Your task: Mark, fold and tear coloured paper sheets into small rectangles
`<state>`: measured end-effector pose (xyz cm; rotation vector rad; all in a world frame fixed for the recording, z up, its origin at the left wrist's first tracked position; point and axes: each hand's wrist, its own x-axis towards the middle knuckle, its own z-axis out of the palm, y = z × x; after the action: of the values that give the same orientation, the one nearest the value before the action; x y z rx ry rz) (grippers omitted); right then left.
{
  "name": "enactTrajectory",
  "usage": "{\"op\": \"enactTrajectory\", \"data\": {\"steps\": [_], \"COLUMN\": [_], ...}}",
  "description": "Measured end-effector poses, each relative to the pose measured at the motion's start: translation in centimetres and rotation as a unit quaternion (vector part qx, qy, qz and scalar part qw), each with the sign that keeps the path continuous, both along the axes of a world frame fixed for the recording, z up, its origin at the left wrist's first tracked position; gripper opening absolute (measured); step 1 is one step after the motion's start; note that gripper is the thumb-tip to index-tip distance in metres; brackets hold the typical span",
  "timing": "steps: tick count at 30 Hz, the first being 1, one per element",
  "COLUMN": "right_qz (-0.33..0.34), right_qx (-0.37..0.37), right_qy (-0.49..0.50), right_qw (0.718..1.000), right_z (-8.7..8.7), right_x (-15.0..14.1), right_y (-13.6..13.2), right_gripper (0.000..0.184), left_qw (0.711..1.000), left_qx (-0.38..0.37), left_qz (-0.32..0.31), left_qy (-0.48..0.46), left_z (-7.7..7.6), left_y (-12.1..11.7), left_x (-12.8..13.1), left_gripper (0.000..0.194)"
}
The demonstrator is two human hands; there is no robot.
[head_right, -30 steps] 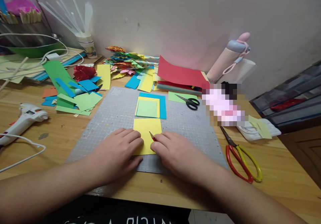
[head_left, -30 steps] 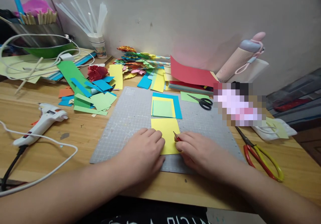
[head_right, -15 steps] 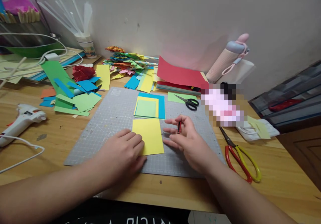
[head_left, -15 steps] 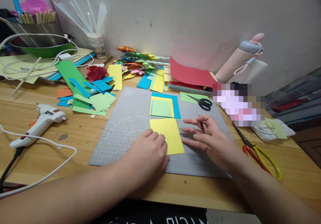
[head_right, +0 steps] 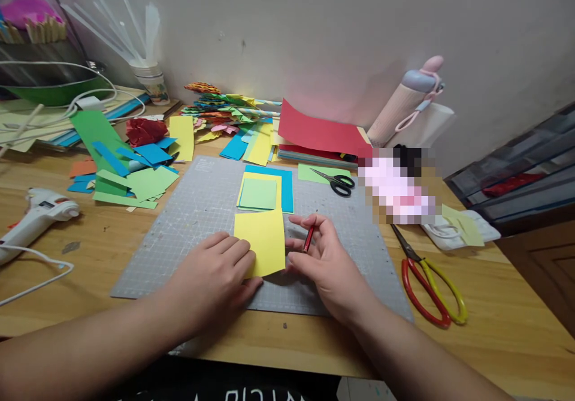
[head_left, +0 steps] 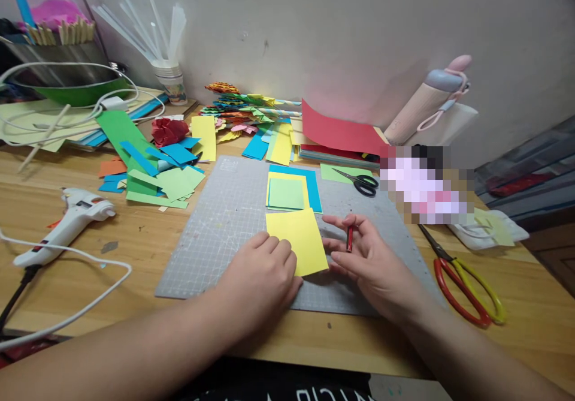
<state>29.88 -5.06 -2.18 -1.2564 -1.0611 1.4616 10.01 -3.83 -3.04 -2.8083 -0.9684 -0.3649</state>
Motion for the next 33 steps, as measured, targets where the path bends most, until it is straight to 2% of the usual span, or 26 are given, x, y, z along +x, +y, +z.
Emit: {"op": "enactTrajectory", "data": {"steps": [4,6,7,9,11,14,17,21,23,25,28,31,33], "right_qz": [0.016,0.042,0.047,0.044,0.056,0.131,0.197,0.24,0.255,0.28,0.327,0.348,0.347], "right_qx": [0.107,0.166,0.202,0.288,0.361,0.4,0.359,0.241,0.206,0.204,0.274,0.379,0.429], "right_qy": [-0.077,-0.165,-0.23,-0.351,-0.412,-0.427,-0.437,-0.388,-0.353,-0.354,-0.408,-0.458,-0.474], "right_qw": [0.991,0.971,0.951,0.89,0.835,0.8,0.801,0.857,0.876,0.869,0.807,0.725,0.686], "right_z": [-1.1,-1.5,-1.5,-1.3,-0.8,-0.1,0.3,0.4,0.5,0.6,0.6,0.2,-0.2], "right_x": [0.3,0.7,0.9,1.1,1.0,0.3,-0.6,-1.3,-1.4,-1.5,-1.6,-1.7,-1.8], "right_y": [0.1,0.0,-0.1,-0.4,-0.5,-0.3,0.5,1.6,1.9,2.0,1.9,1.7,1.6], "right_gripper": [0.036,0.029,0.027,0.023,0.019,0.012,0.011,0.011,0.01,0.011,0.017,0.005,0.014], "left_qw": [1.0,1.0,0.999,0.999,0.999,1.0,0.997,0.971,0.964,0.963,0.954,0.94,0.938], "left_qx": [0.021,0.022,0.024,0.031,0.032,0.005,-0.079,-0.236,-0.264,-0.263,-0.283,-0.321,-0.326], "left_qz": [-0.018,-0.021,-0.022,-0.025,-0.027,-0.024,-0.023,-0.017,-0.012,-0.009,-0.013,-0.01,-0.014], "left_qy": [-0.003,0.002,0.005,0.007,0.007,-0.002,-0.006,-0.025,-0.04,-0.061,-0.098,-0.118,-0.115], "left_z": [0.0,0.1,0.1,0.0,-0.1,0.1,0.7,1.4,1.3,1.0,0.7,1.0,1.4], "left_y": [-0.1,-0.1,-0.1,0.0,0.2,0.8,2.2,4.2,4.9,5.1,5.1,5.0,4.8], "left_x": [-0.2,-0.4,-0.4,-0.4,-0.5,-0.4,-0.6,-1.2,-1.5,-1.9,-2.4,-2.9,-3.2], "left_gripper": [0.015,0.014,0.014,0.015,0.017,0.019,0.02,0.023,0.021,0.02,0.017,0.012,0.01]}}
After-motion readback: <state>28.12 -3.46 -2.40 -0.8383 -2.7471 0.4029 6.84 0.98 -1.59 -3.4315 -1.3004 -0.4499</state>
